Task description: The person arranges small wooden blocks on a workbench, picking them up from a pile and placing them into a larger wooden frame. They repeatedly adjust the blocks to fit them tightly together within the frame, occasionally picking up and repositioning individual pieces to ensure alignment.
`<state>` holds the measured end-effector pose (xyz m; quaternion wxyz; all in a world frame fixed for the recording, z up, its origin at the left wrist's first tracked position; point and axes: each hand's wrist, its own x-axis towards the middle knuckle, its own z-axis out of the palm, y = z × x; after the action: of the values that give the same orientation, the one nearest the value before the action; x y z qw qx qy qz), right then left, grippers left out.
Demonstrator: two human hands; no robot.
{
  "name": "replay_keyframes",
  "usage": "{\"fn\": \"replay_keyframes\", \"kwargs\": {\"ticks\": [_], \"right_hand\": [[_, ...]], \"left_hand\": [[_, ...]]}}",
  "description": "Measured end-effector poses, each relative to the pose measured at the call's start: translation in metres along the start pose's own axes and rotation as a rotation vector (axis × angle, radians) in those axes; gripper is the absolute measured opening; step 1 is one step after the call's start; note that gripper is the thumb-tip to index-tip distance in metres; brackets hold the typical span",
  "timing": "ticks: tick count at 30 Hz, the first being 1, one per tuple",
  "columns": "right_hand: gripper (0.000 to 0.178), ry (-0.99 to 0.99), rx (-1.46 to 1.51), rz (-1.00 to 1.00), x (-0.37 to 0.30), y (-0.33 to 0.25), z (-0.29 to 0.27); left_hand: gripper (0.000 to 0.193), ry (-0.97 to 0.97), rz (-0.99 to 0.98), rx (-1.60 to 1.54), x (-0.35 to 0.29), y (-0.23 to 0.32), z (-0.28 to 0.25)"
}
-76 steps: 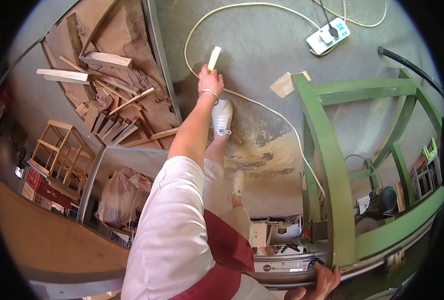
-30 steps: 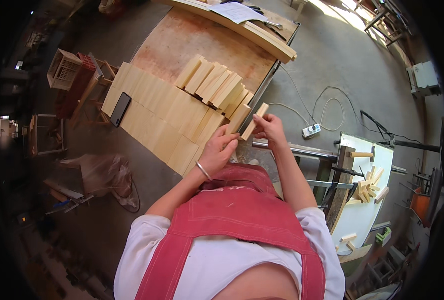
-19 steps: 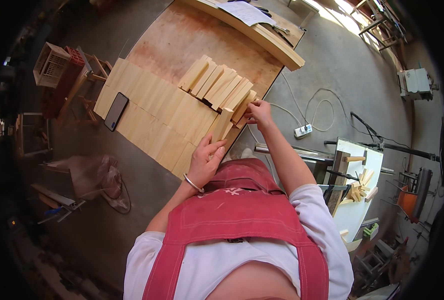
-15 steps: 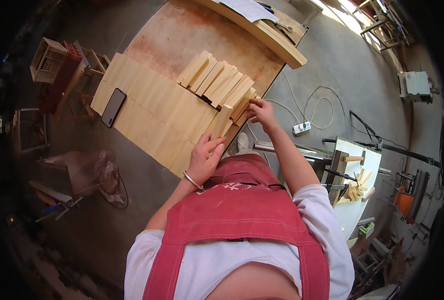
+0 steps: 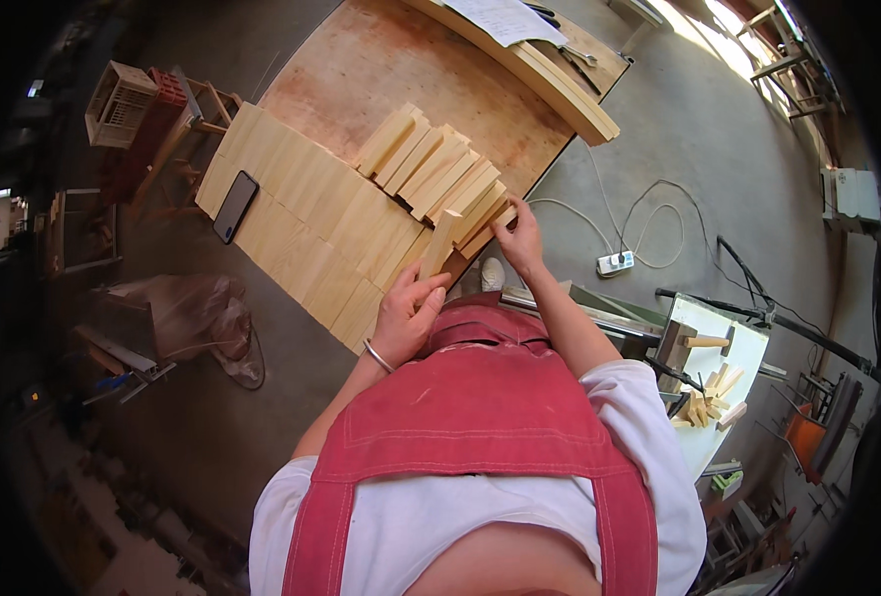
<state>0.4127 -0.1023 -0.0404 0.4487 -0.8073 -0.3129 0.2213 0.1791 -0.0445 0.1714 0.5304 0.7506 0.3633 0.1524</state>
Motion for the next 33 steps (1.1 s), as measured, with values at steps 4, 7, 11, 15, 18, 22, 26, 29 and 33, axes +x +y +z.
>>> {"fn": "replay_keyframes", "kwargs": {"ticks": [4, 7, 11, 15, 18, 22, 26, 29, 33], "right_hand": [[0.046, -0.041, 0.088, 0.122, 0.001, 0.013, -0.007], [0.036, -0.189, 0.351, 0.361, 0.006, -0.012, -0.031], [0.034, -0.220, 0.558, 0.325, 0.021, -0.039, -0.045], [0.033, -0.194, 0.586, 0.335, 0.042, -0.050, -0.035], [0.031, -0.232, 0.623, 0.367, 0.043, -0.038, -0.033], [0.034, -0.250, 0.678, 0.453, 0.036, -0.023, -0.031], [0.036, -0.242, 0.640, 0.436, 0.037, -0.027, -0.021], [0.037, -0.153, 0.589, 0.466, 0.032, -0.032, -0.014], [0.037, -0.212, 0.690, 0.514, 0.029, -0.034, -0.009]], "left_hand": [[0.027, 0.044, 0.016, 0.040, 0.003, 0.006, 0.003], [0.027, 0.065, -0.019, 0.042, 0.002, 0.007, 0.003], [0.027, 0.069, 0.027, 0.074, 0.001, -0.001, 0.008], [0.027, 0.040, 0.009, 0.058, 0.000, 0.004, 0.011], [0.027, 0.058, 0.010, 0.041, -0.003, 0.005, 0.012], [0.026, 0.083, 0.006, 0.069, -0.007, -0.004, 0.013], [0.026, 0.017, -0.030, 0.043, -0.007, -0.002, 0.012], [0.026, 0.032, 0.000, 0.062, -0.007, -0.014, 0.015], [0.026, 0.026, -0.048, 0.061, -0.005, -0.008, 0.012]]}}
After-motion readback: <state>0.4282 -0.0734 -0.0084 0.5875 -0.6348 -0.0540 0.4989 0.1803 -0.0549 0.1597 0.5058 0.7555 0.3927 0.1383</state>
